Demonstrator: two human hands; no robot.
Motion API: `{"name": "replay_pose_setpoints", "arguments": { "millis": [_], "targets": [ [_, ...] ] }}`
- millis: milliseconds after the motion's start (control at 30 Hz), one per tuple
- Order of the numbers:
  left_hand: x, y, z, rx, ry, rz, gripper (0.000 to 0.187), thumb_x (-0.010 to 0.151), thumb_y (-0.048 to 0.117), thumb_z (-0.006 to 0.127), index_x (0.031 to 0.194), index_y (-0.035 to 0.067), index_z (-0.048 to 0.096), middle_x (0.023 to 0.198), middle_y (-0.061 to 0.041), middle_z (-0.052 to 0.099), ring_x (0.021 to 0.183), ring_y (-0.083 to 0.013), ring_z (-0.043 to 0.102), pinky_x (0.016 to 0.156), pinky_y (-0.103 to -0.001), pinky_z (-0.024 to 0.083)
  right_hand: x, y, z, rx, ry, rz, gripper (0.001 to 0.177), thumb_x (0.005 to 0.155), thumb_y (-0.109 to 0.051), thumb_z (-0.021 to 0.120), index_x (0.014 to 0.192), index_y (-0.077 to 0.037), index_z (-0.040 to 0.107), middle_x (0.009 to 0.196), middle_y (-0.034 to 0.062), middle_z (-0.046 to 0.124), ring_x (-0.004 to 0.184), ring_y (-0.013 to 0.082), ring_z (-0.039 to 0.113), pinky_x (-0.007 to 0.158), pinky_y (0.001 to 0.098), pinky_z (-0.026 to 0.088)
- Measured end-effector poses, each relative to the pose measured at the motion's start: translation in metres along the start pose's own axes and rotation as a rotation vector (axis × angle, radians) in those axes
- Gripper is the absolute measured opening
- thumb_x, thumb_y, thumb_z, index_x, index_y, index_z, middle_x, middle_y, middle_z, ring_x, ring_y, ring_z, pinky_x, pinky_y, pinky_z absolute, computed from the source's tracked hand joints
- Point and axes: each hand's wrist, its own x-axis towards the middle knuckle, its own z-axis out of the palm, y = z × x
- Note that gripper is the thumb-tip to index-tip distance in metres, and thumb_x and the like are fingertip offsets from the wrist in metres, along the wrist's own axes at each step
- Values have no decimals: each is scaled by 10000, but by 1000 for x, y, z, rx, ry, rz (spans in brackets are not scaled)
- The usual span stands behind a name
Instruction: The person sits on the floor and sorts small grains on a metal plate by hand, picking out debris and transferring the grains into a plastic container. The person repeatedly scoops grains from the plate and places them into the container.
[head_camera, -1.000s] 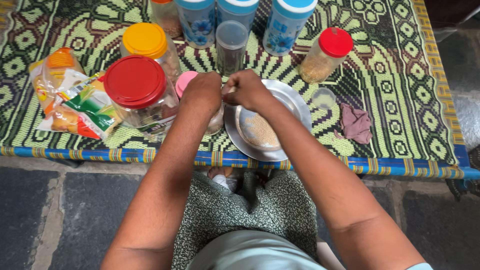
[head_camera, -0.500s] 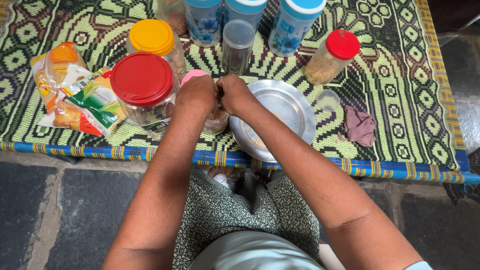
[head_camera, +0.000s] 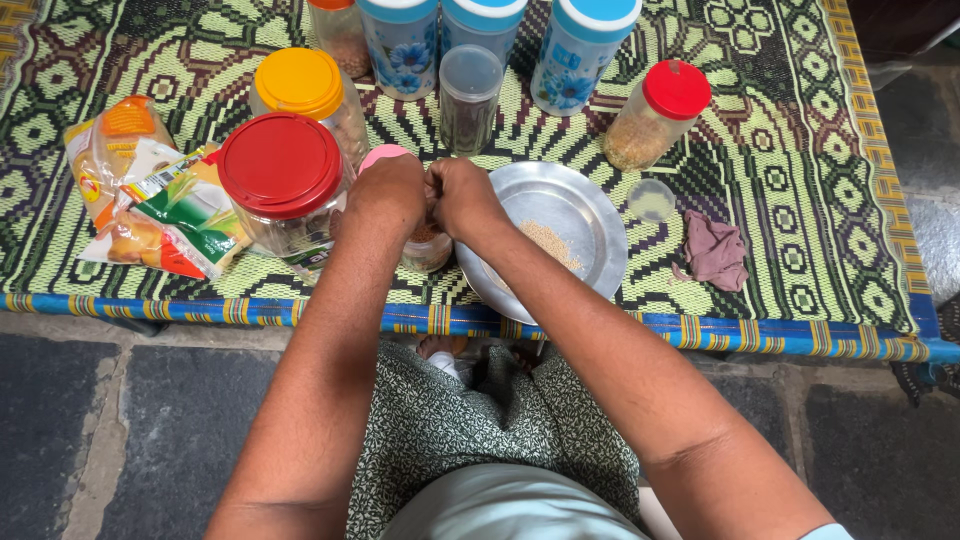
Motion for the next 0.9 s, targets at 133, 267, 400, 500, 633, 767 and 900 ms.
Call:
{"name": "replay_pose_setpoints", "arguments": {
  "millis": [133, 267, 400, 500, 633, 767, 900],
  "targets": [
    [5, -1, 2, 19, -44, -19, 251, 911, 118, 691, 1147, 33, 710, 1221, -202, 694, 1142, -360, 679, 926, -487, 560, 0, 3, 3, -82, -23, -100, 126, 743, 84, 725, 835, 10, 682, 798, 103, 729, 740, 160, 698, 667, 331, 564],
    [5, -5, 12, 38, 21, 33, 215, 907, 85, 666, 1109, 24, 707, 1188, -206, 700, 1126, -366, 676, 916, -499, 550, -7, 9, -2, 64, -25, -16, 78, 844, 81, 695, 878, 12, 685, 816, 88, 736, 755, 160, 708, 648, 314, 561],
    [2, -5, 20, 100, 119, 114, 200, 879, 47, 635, 1062, 13, 708, 1159, -219, 705, 1110, -382, 677, 899, -508, 550, -10, 31, -18, 186, 41, -111, 119, 845, 69, 708, 924, -20, 720, 896, 59, 752, 809, 128, 732, 687, 264, 602],
    [-2, -5, 24, 78, 262, 205, 162, 902, 36, 591, 1006, 5, 711, 1101, -228, 719, 1059, -407, 687, 872, -525, 547, -22, 70, -44, 283, 80, 15, 59, 930, 22, 666, 951, -21, 699, 892, 75, 739, 762, 124, 731, 642, 271, 590],
    [-4, 9, 44, -18, 397, 396, 140, 922, 66, 582, 946, 14, 710, 998, -232, 731, 988, -415, 703, 838, -536, 549, -59, 127, -68, 155, 330, 12, 68, 947, -13, 685, 1010, 1, 707, 934, 110, 769, 871, 149, 767, 762, 278, 610],
    [-5, 42, 91, -93, 284, 456, 139, 919, 87, 596, 990, 42, 707, 953, -228, 728, 936, -400, 719, 789, -543, 554, -98, 166, -71, -43, 421, 118, 88, 944, -37, 692, 1011, -5, 739, 965, 139, 782, 893, 207, 780, 796, 312, 598],
    [-15, 53, 146, -86, 183, 415, 160, 870, 124, 657, 982, 12, 679, 997, -232, 698, 939, -413, 697, 777, -537, 547, -120, 186, -67, -173, 485, 86, 152, 892, 30, 677, 1030, 9, 738, 997, 177, 750, 919, 292, 756, 827, 371, 594]
  ]
}}
